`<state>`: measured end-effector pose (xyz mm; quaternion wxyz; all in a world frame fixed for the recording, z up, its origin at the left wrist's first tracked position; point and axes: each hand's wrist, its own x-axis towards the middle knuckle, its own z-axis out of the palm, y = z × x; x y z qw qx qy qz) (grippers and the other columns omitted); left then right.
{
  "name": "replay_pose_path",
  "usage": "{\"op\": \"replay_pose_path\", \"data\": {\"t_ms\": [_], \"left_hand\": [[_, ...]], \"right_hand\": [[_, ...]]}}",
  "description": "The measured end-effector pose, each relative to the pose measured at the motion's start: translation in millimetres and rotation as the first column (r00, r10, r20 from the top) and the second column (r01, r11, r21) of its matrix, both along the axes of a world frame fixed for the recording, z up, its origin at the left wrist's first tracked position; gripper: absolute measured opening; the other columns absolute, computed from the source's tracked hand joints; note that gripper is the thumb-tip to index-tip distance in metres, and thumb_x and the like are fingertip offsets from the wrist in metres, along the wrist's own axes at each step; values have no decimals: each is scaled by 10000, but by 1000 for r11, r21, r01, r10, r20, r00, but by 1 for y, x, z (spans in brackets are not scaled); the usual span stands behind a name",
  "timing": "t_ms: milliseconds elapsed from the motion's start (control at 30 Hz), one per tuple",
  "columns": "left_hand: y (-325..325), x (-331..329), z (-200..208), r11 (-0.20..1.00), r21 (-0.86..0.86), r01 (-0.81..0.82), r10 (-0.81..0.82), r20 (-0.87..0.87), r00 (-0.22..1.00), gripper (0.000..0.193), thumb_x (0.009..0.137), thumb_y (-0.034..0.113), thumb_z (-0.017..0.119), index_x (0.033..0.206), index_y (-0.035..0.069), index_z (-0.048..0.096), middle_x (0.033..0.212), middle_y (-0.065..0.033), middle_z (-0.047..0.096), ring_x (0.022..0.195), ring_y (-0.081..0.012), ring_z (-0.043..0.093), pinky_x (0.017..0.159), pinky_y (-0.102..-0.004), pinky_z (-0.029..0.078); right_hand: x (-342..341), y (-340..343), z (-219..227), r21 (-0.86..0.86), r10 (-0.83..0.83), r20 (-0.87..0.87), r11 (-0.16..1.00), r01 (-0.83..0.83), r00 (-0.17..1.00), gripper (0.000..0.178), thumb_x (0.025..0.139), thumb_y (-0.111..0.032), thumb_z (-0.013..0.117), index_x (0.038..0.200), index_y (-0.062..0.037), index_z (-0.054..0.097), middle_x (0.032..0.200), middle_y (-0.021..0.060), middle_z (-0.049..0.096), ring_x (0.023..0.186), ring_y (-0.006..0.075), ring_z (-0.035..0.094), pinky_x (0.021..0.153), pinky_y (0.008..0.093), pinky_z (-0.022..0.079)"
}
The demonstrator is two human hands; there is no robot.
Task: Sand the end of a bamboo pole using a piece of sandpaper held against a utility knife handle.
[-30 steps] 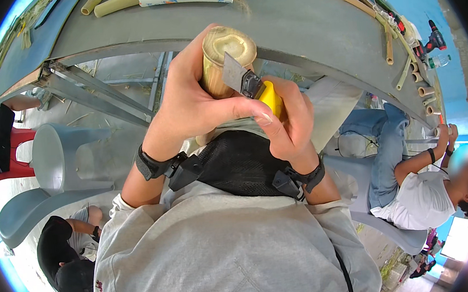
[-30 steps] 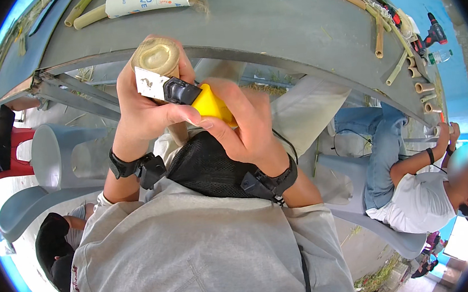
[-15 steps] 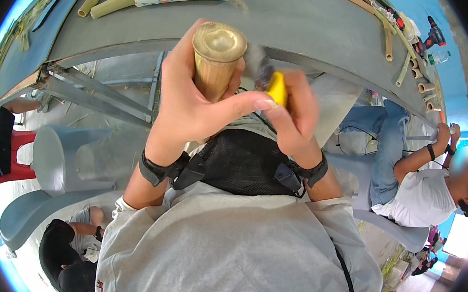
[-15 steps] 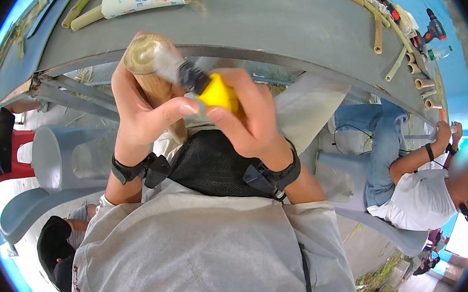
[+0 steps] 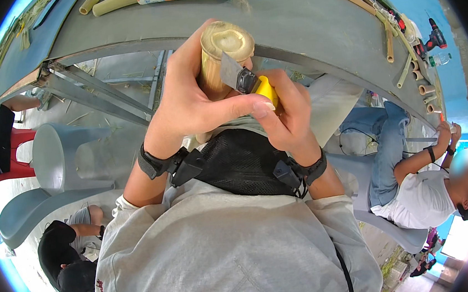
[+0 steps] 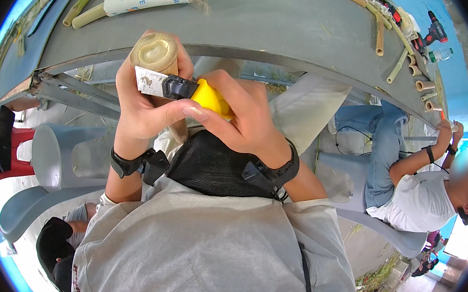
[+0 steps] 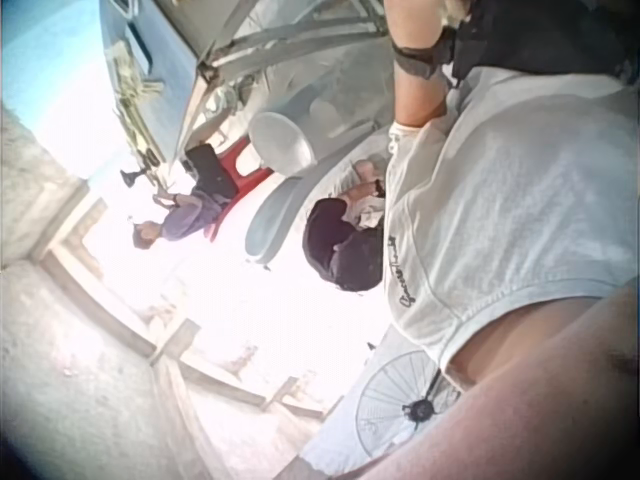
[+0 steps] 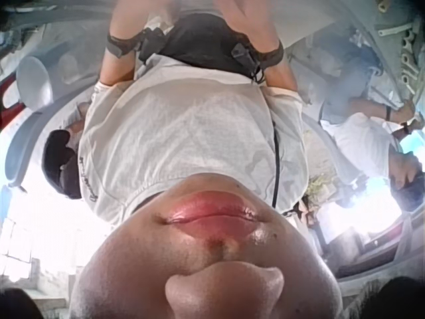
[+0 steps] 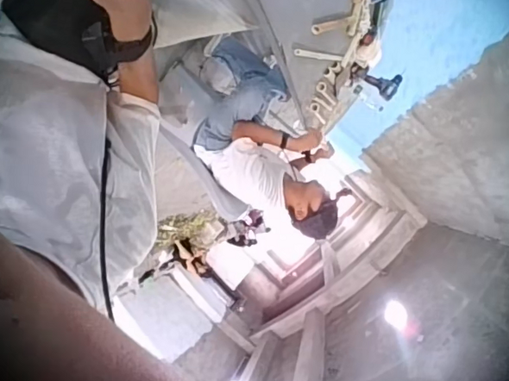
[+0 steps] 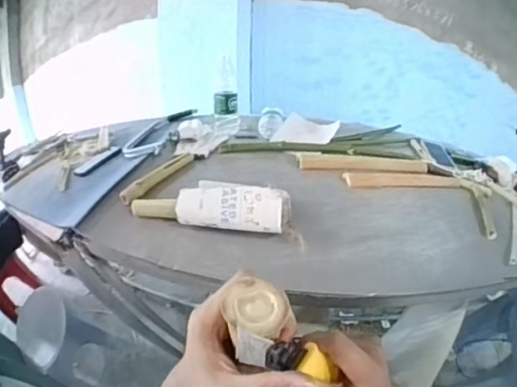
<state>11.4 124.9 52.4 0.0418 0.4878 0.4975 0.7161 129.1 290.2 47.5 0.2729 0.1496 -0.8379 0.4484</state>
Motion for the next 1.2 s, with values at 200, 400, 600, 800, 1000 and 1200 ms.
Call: {"op": "replay_pose_path", "data": {"t_ms": [200, 400, 600, 800, 1000, 1200], "left_hand": [[-4, -2, -4, 999, -34, -41, 39, -53, 998, 576, 688, 243, 1007, 1067, 28, 631, 951, -16, 638, 862, -97, 600, 786, -259, 513], [-4, -3, -3, 990, -80, -118, 110, -98, 989, 638, 650, 337, 1032, 1052, 35, 639, 933, -4, 647, 843, -94, 605, 774, -258, 515], [-1, 9, 4, 970, -126, -209, 194, -121, 974, 578, 684, 299, 1017, 1037, 38, 640, 865, 4, 645, 786, -100, 612, 755, -263, 521], [-5, 16, 9, 974, -134, -184, 194, 66, 979, 559, 693, 258, 1005, 1051, 35, 638, 815, 17, 627, 726, -100, 599, 715, -263, 520], [-5, -2, 4, 993, -48, -109, 111, 40, 993, 583, 678, 233, 1006, 1065, 33, 618, 889, 9, 617, 790, -88, 588, 730, -244, 495], [-2, 0, -1, 999, -22, -50, 49, -29, 998, 569, 678, 206, 1002, 1064, 33, 620, 944, -9, 619, 838, -90, 590, 750, -240, 493]], "right_hand": [[-10, 2, -8, 103, -24, -127, 994, 37, 992, 379, 888, -309, 784, 1070, -9, 639, 769, 136, 638, 618, 316, 626, 569, 363, 483], [-16, 10, -15, 148, -43, -222, 986, 77, 974, 413, 875, -330, 790, 1089, -7, 649, 789, 139, 651, 630, 327, 633, 579, 369, 493], [-21, 10, -22, 106, -137, -256, 980, 169, 957, 383, 902, -296, 771, 1099, 4, 636, 782, 131, 638, 613, 277, 610, 582, 332, 483], [-20, 0, -22, -214, -47, -159, 977, 12, 986, 335, 925, -250, 747, 1107, 2, 619, 765, 106, 614, 588, 225, 571, 575, 296, 455], [-10, 9, -8, -8, 34, -24, 999, -34, 999, 362, 906, -281, 780, 1081, -5, 625, 754, 130, 612, 589, 293, 591, 564, 333, 466], [-12, 2, -6, 9, 49, -79, 999, -49, 996, 353, 923, -301, 770, 1051, -10, 616, 745, 132, 615, 590, 313, 607, 557, 354, 472]]}}
